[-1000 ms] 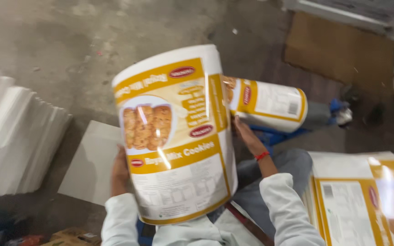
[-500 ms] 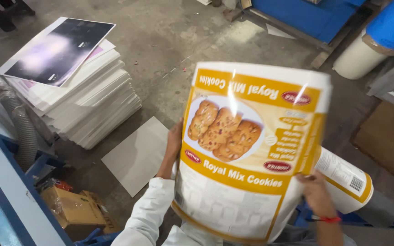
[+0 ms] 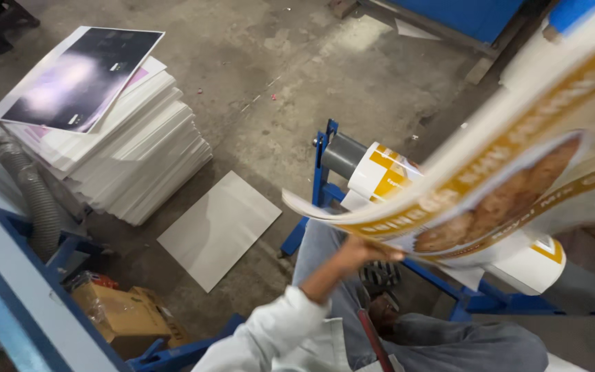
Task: The person prepares cookie packaging sheets by pulling a roll of printed plastic film over a metal roller and cutting it into individual rectangular sheets using a small hand blade.
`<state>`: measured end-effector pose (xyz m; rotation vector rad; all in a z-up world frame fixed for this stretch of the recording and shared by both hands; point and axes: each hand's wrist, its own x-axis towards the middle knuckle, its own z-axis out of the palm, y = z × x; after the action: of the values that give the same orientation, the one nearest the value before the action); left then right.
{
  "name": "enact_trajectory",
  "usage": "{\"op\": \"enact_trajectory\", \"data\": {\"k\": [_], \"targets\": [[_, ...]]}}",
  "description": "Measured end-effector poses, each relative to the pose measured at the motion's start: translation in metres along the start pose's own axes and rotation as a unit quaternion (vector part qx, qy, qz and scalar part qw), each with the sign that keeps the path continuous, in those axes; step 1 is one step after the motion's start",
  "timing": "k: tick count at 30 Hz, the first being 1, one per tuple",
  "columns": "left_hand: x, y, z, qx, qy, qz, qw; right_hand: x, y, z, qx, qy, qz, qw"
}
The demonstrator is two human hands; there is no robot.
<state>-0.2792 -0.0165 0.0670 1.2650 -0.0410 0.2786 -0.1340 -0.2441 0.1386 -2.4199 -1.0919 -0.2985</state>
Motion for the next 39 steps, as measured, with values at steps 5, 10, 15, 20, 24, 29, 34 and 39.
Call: {"op": "enact_trajectory", "data": {"k": [5, 10, 15, 20, 24, 29, 34, 39], "targets": [[0.005, -0.093, 0.08, -0.408, 0.182, -0.138, 0.884, -0.024, -0.025, 0.0, -0.148, -0.07, -0.019, 0.986], [0.05, -0.185, 0.119, -0.459, 0.108, -0.151, 0.869, -0.064, -0.035, -0.028, -0.292, -0.044, -0.032, 0.955], [0.05, -0.235, 0.098, -0.039, 0.061, -0.106, 0.992, -0.054, -0.029, 0.0, -0.09, -0.116, -0.02, 0.989], [0.006, -0.208, 0.113, -0.357, 0.251, -0.232, 0.869, -0.005, 0.023, 0.01, -0.137, 0.043, -0.026, 0.989], [-0.034, -0.162, 0.111, -0.257, 0.282, -0.282, 0.88, 0.029, 0.077, 0.025, -0.212, 0.075, 0.043, 0.974], [-0.083, -0.135, 0.105, -0.298, 0.306, -0.358, 0.83, 0.051, 0.158, 0.049, -0.173, 0.053, 0.174, 0.968], [-0.069, -0.116, 0.109, -0.259, 0.26, -0.317, 0.875, 0.098, 0.203, 0.045, -0.158, 0.072, 0.223, 0.959], [-0.006, -0.041, 0.098, -0.101, 0.17, -0.14, 0.97, 0.076, 0.218, -0.027, 0.24, 0.108, 0.186, 0.947]]}}
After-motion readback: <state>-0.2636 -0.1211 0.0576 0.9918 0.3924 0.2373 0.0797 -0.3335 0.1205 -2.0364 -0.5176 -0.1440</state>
